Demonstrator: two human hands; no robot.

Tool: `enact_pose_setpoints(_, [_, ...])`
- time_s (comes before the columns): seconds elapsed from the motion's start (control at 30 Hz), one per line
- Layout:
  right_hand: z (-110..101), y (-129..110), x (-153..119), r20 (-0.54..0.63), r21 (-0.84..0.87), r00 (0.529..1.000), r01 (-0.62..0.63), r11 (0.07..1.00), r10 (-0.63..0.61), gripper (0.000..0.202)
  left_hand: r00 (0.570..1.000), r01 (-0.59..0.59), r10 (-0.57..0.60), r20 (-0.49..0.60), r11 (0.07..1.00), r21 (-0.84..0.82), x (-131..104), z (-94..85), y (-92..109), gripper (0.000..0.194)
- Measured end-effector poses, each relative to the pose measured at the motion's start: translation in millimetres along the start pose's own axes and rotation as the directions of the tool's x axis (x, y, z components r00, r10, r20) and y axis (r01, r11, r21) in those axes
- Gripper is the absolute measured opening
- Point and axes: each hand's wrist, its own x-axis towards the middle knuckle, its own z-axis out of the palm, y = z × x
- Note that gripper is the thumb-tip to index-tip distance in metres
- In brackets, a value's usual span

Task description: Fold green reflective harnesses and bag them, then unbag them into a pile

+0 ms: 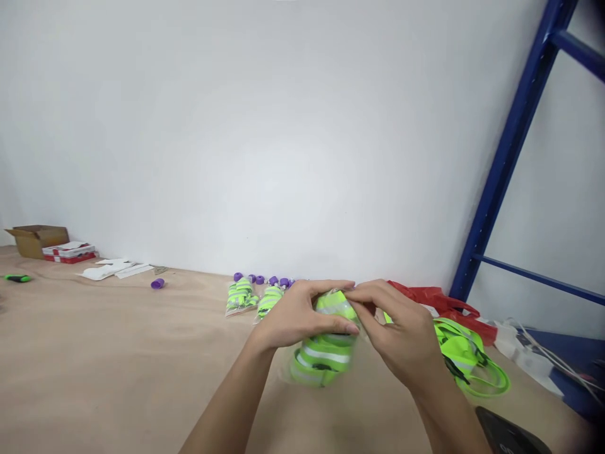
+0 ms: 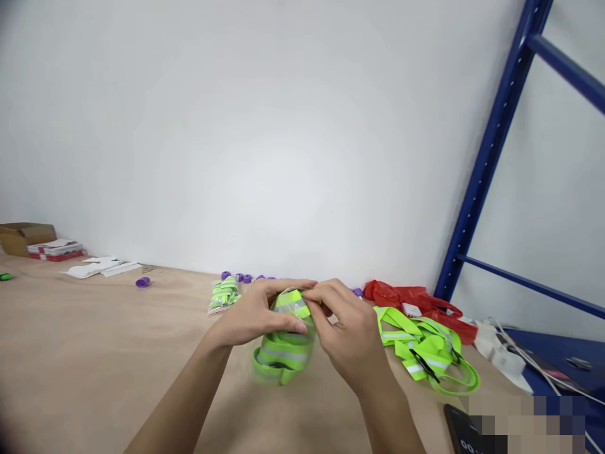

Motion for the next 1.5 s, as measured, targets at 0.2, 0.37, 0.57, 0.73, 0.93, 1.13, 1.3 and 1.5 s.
enact_pose_setpoints(0.2, [-9, 8, 1, 0.178, 0.158, 0.973, -0.178, 0.971, 0.149, 0.021, 0.998, 0.061, -0.064, -0.012, 0.980, -0.190, 2, -7.0, -9, 0.059])
enact_pose_setpoints(0.37, [-10, 6, 1, 0.308, 0.132, 0.940, -0.194, 0.972, 0.146, 0.026, 0.991, 0.056, -0.091, -0.096, 0.946, -0.319, 6, -1.1, -7, 0.054])
enact_pose_setpoints(0.57, [-3, 7, -1, 0.175, 0.121, 0.983, -0.080, 0.989, 0.058, 0.015, 0.974, 0.018, -0.065, -0.219, 0.977, -0.212, 7, 5.4, -5, 0.042])
enact_pose_setpoints(0.73, [0, 10, -1, 0.005, 0.057, 0.999, -0.038, 0.998, 0.038, 0.022, 0.982, -0.042, 0.000, -0.189, 0.975, -0.220, 10, 4.4, -10, 0.040])
enact_pose_setpoints(0.93, [-4, 10, 0, 0.150, 0.178, 0.988, -0.005, 0.984, -0.022, 0.009, 0.962, -0.116, 0.081, -0.262, 0.986, -0.121, 9, 10.4, -2, 0.034])
enact_pose_setpoints(1.13, [-4, 12, -3, 0.231, 0.181, 0.969, -0.133, 0.975, 0.090, 0.022, 0.969, -0.055, 0.040, -0.242, 0.997, -0.057, 6, 10.7, -2, 0.038])
enact_pose_setpoints(1.3, [5, 14, -2, 0.082, 0.219, 0.996, -0.045, 0.975, 0.028, 0.017, 0.953, 0.000, -0.013, -0.301, 0.999, -0.044, 8, 6.6, -7, 0.041])
enact_pose_setpoints(1.5, [11, 13, -2, 0.092, 0.325, 0.995, -0.066, 0.943, 0.038, 0.010, 0.940, -0.012, 0.032, -0.340, 0.998, 0.061, 8, 5.9, -6, 0.034])
